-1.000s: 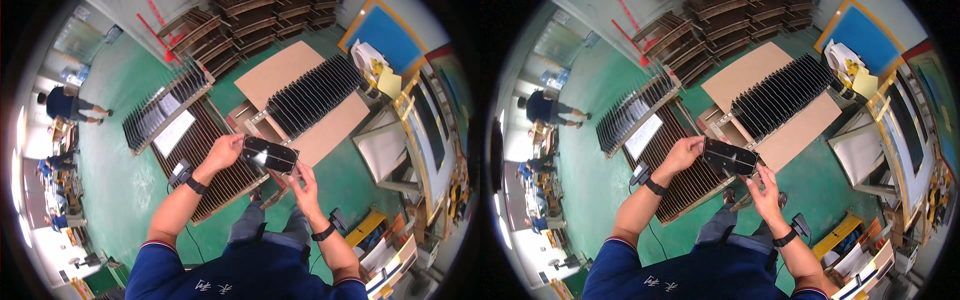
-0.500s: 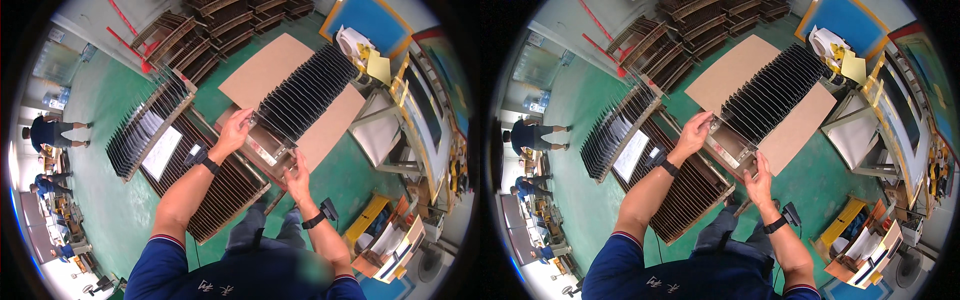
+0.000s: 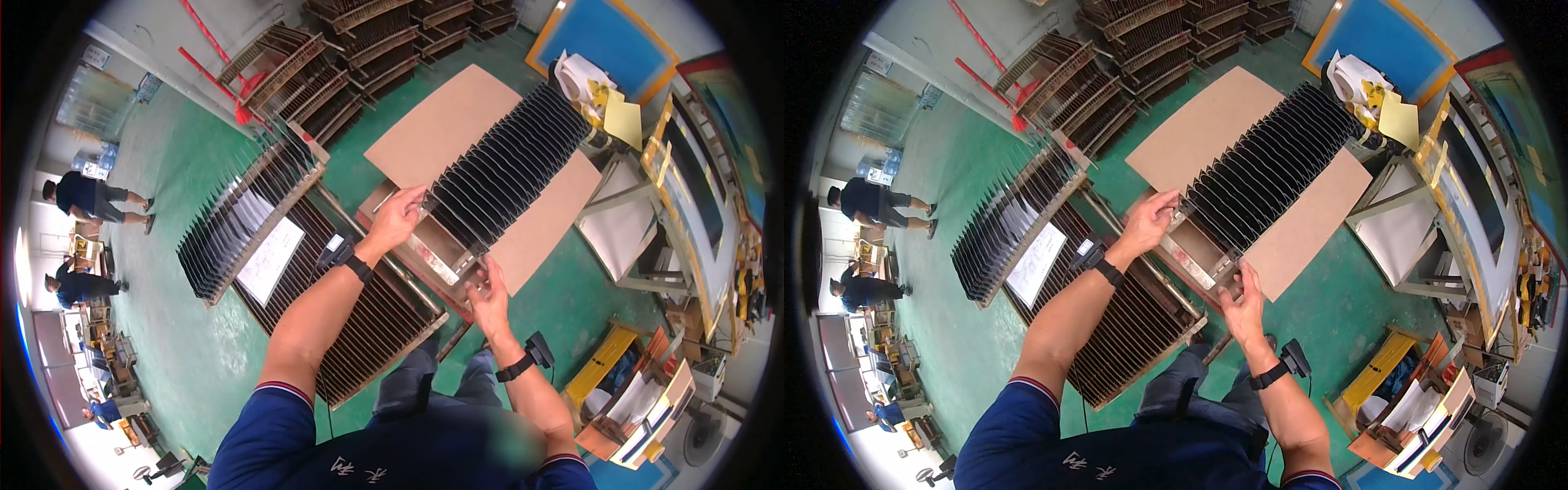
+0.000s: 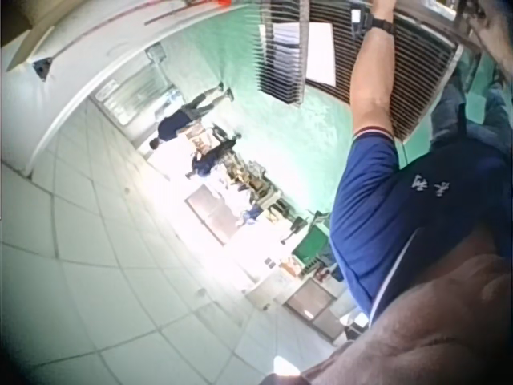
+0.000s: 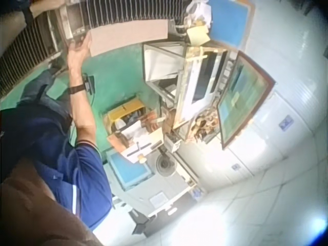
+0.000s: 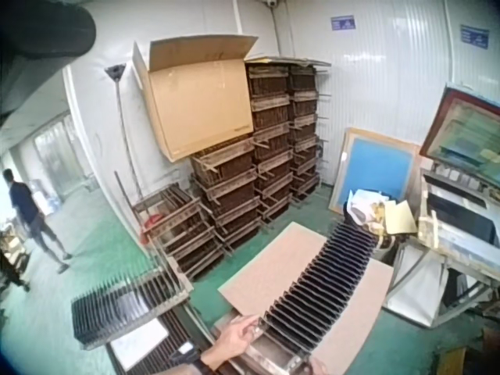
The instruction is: Manual screen printing onto rectangular metal or plastic components
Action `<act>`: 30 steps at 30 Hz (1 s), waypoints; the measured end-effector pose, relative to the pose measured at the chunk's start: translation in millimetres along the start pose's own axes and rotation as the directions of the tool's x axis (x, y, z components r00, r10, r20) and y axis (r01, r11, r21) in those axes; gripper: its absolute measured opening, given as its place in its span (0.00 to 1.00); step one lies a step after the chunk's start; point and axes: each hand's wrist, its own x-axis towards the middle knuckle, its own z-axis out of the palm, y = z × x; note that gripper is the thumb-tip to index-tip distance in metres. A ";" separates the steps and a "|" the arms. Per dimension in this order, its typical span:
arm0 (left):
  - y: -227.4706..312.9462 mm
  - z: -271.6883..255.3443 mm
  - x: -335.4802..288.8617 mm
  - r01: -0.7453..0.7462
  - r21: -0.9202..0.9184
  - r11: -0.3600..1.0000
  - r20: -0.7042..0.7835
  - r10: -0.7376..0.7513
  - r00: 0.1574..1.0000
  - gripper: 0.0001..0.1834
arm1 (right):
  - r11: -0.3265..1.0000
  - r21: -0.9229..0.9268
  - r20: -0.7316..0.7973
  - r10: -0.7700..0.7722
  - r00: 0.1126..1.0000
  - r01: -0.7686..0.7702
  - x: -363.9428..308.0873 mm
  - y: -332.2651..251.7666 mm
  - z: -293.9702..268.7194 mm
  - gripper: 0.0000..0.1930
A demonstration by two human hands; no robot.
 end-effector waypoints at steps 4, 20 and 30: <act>-5.3 2.0 -2.4 0.064 -0.051 0.997 0.020 -0.064 0.998 0.23 | 1.000 -0.001 -0.004 0.017 1.000 -0.017 -0.5 -0.1 0.3 0.34; 117.8 -4.9 -135.8 0.177 -0.235 0.956 -0.053 -0.194 0.979 0.19 | 0.934 -0.199 -0.393 0.200 0.897 -0.295 -179.1 49.6 -212.4 0.20; 232.5 163.1 -168.9 0.133 -0.212 0.968 0.291 -0.068 0.954 0.19 | 0.686 -0.325 -0.907 -0.032 0.420 -0.651 -344.2 226.4 -606.5 0.15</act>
